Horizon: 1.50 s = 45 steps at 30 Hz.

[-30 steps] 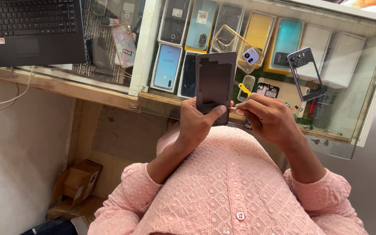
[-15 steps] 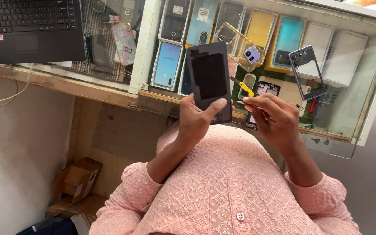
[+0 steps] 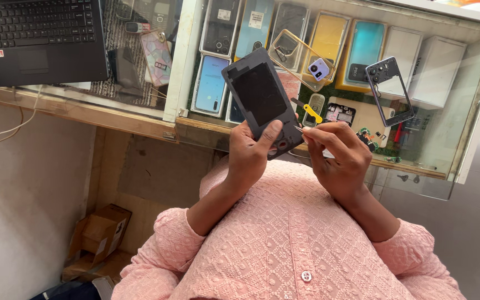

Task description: The person holds a disassembled phone frame with a detached screen and works on its edge, using a small pry tool and tweezers to lift and adjust components around the frame. They repeatedly reposition the phone and continue prying along its side over the workbench.

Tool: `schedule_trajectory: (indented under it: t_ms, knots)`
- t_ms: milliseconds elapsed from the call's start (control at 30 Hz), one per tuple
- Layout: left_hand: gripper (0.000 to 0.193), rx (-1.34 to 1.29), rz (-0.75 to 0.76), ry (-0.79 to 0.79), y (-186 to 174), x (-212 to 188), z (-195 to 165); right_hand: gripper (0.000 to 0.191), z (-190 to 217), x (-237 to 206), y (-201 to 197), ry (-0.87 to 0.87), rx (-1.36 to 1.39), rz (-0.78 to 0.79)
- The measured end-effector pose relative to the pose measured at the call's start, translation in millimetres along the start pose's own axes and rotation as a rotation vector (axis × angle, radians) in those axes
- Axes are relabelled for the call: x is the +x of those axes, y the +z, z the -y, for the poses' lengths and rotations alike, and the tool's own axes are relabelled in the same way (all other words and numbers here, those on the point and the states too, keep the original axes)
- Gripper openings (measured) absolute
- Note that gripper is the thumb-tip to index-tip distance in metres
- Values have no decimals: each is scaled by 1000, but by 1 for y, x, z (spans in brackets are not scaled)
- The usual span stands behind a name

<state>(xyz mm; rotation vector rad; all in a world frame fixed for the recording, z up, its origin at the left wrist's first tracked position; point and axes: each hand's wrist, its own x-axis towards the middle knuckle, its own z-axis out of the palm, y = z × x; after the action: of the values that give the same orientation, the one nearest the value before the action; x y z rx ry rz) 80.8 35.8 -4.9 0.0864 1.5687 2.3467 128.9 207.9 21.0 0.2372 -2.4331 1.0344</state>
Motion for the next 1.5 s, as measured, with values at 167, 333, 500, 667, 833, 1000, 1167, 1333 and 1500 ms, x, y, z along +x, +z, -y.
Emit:
schedule_trajectory:
  t_ms: [167,333,500,667,833,1000,1167,1333,1500]
  knots:
    - [22,60,-21,-1,2,-3,5,21,2,2,5,57,4,-32]
    - [20,28,-19,17,4,-4,9,21,3,2,9,55,42,-83]
    - [20,25,-71,27,6,-5,11,21,1,4,10,32,85,-46]
    - [18,47,-110,43,6,-2,11,21,-7,11,10,-47,109,-6]
    - [17,24,-85,54,4,-2,11,21,-16,14,11,-35,164,55]
    - [16,32,-100,34,2,0,15,25,-22,16,12,8,228,120]
    - [18,71,-116,25,3,6,17,27,-20,17,10,16,192,109]
    - [22,-9,-122,59,10,9,16,23,-16,17,18,-3,115,-27]
    - [21,-13,-121,38,9,10,17,19,-14,17,19,-43,37,-62]
